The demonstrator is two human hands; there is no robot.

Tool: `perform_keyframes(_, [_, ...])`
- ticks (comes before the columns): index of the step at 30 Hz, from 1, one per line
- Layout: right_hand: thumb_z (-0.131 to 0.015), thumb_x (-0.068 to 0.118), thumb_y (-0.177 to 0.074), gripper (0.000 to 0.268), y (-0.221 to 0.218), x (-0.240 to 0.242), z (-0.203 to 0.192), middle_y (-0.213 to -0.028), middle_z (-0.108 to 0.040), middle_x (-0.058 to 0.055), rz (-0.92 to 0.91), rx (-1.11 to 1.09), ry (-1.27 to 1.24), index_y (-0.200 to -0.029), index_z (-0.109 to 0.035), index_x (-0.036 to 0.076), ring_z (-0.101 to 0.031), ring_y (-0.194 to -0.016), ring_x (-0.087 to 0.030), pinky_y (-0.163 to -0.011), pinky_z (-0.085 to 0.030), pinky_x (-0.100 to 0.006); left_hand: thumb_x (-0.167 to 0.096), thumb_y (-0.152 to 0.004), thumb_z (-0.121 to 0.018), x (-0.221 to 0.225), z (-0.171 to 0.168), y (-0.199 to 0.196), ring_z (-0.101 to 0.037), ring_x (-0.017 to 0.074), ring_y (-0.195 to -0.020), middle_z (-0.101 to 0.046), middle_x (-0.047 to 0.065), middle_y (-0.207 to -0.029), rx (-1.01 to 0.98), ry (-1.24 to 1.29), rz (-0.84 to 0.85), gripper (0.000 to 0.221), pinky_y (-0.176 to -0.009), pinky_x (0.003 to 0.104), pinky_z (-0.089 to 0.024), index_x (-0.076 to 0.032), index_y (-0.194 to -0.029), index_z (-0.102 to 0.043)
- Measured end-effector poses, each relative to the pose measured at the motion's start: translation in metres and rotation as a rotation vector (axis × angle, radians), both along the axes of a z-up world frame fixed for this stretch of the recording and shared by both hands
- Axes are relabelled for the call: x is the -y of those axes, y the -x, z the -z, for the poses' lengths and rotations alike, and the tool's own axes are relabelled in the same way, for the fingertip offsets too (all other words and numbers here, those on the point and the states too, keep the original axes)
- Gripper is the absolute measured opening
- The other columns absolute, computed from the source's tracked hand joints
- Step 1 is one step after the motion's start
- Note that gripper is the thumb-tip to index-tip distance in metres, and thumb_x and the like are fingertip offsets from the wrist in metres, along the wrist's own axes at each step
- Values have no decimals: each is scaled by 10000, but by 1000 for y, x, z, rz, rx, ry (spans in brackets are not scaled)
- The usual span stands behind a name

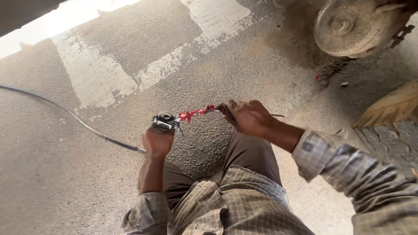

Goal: The person wipes their hands with a cloth, picks up a grease gun, and applies grease to a truck wheel. They then crawl under the truck to apply grease to various chassis components using the grease gun.

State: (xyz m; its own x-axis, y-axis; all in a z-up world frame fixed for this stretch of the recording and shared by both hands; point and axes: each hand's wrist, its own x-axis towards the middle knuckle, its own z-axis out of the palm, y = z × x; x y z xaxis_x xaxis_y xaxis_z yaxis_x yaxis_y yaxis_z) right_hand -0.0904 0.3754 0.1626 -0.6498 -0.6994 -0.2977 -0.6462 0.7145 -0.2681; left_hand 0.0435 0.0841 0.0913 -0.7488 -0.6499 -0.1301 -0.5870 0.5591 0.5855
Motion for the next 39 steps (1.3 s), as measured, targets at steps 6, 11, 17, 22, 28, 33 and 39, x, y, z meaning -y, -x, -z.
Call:
perform_keyframes(6, [-497, 344, -1124, 283, 9, -33, 16, -873, -639, -69, 241, 349, 465, -1178, -623, 96, -530, -591, -113, -440, -429, -176, -376, -808, -840, 5, 0, 3, -742, 190, -723, -775, 85, -824, -84, 62, -25, 342, -659, 348, -564, -89, -975, -755])
perform_keyframes(11, [-505, 219, -1062, 279, 25, -74, 3, -911, -668, 5, 759, 1363, 1173, -1304, -604, 123, -515, -596, -22, -388, -438, -102, -389, -821, -840, 13, 14, 7, -730, 197, -702, -771, 81, -805, 33, 109, -29, 367, -637, 344, -557, -72, -968, -729])
perform_keyframes(17, [-445, 386, -1096, 350, 13, -113, -36, -869, -664, -75, 506, 228, 88, -1322, -612, 178, -549, -547, -143, -408, -481, -277, -398, -864, -804, 27, 29, 16, -697, 166, -642, -749, 70, -789, 126, 154, -57, 355, -567, 325, -549, -65, -957, -725])
perform_keyframes(22, [-533, 532, -1041, 631, 7, -127, -9, -1006, -757, -178, 739, 32, -24, -1465, -415, 79, -721, -749, -260, -655, -603, -415, -288, -875, -754, 20, -19, -3, -667, 183, -577, -734, 139, -723, -231, -163, -220, 296, -554, 392, -521, 6, -849, -744])
perform_keyframes(28, [-654, 407, -930, 540, -29, -62, -4, -1118, -755, -108, 466, 343, 443, -1378, -568, 119, -770, -953, -236, -921, -620, -391, -303, -772, -797, 36, -3, -8, -722, 265, -681, -750, 153, -758, -207, 90, -217, 286, -657, 426, -545, -25, -827, -767])
perform_keyframes(33, [-719, 375, -940, 577, -32, -11, 13, -1173, -711, -171, 296, -56, 724, -1402, -550, 74, -706, -1030, -310, -912, -603, -439, -348, -773, -795, 30, -11, -14, -743, 358, -780, -744, 216, -821, -240, 91, -278, 343, -718, 467, -558, -14, -847, -773])
perform_keyframes(39, [-657, 364, -1059, 271, -44, 10, 14, -1121, -741, -46, 222, -416, 727, -1176, -692, 122, -715, -1007, -193, -910, -577, -386, -328, -776, -780, 13, -4, -24, -735, 400, -804, -744, 235, -837, -282, 99, -258, 308, -720, 494, -556, -31, -857, -783])
